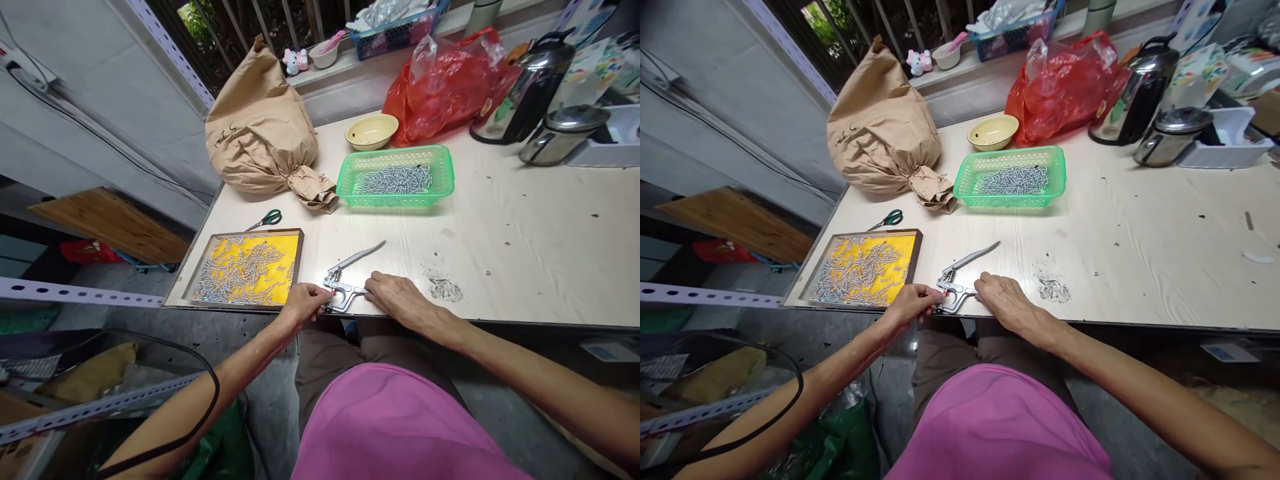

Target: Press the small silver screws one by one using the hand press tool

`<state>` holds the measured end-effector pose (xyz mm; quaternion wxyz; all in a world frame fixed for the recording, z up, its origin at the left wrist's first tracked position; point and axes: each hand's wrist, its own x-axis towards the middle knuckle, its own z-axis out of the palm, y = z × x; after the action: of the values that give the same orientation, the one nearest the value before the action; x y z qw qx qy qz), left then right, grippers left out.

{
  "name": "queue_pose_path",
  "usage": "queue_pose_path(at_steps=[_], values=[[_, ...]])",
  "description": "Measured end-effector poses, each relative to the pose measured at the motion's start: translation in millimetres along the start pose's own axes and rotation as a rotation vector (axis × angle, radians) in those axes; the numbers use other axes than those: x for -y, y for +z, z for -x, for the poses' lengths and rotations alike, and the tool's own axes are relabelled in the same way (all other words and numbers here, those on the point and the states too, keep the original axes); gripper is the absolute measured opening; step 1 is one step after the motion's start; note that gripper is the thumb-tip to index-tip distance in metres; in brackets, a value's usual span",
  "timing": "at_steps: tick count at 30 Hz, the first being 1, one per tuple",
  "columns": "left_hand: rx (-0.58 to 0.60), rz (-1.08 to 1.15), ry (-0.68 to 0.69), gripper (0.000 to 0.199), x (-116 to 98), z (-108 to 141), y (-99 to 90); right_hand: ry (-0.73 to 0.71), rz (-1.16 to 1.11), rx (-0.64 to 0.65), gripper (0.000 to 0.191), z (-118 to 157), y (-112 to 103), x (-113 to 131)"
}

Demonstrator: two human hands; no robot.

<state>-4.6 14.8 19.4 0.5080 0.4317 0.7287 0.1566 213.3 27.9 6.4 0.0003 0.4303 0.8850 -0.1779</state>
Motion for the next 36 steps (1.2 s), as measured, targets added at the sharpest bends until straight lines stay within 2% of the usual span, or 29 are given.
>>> queue_pose_path(at_steps=[11,15,17,19,20,22,24,27,32,34,36], values=[[0.083,-0.105,-0.095,0.013,1,-10,-0.8,0.025,-0.007,-0.011,0.022,1,-1,4],[0.106,-0.119,-0.123,0.014,-1,-11,-1.5,-0.04,-0.025,-0.055,0.023,0,-3,-6],[0.111,-0.109,-0.128,0.015,-1,-12,-1.8,-0.065,0.013,-0.129,0.04,-5,-5,-16],[0.115,-0.099,-0.13,0.015,-1,-12,-2.0,-0.058,0.083,-0.167,0.074,-14,-6,-26],[0.116,-0.093,-0.129,0.015,-1,-11,-2.1,-0.054,0.116,-0.156,0.088,-19,-7,-30],[0.119,-0.084,-0.132,0.015,0,-11,-2.2,-0.064,0.154,-0.103,0.1,-29,-9,-36],[0.122,-0.081,-0.138,0.017,0,-11,-2.0,-0.074,0.166,-0.048,0.099,-35,-12,-36],[0.117,-0.088,-0.143,0.02,0,-11,-1.4,-0.065,0.163,-0.015,0.085,-34,-16,-30],[0.112,-0.156,-0.171,0.024,0,-10,-2.3,-0.077,0.13,-0.072,0.053,-19,-18,-18],[0.053,-0.293,-0.072,0.028,0,-3,-2.1,-0.086,0.112,-0.083,0.042,-14,-17,-16],[-0.08,-0.482,0.17,0.027,-1,5,1.0,-0.093,0.097,-0.087,0.037,-12,-16,-14]])
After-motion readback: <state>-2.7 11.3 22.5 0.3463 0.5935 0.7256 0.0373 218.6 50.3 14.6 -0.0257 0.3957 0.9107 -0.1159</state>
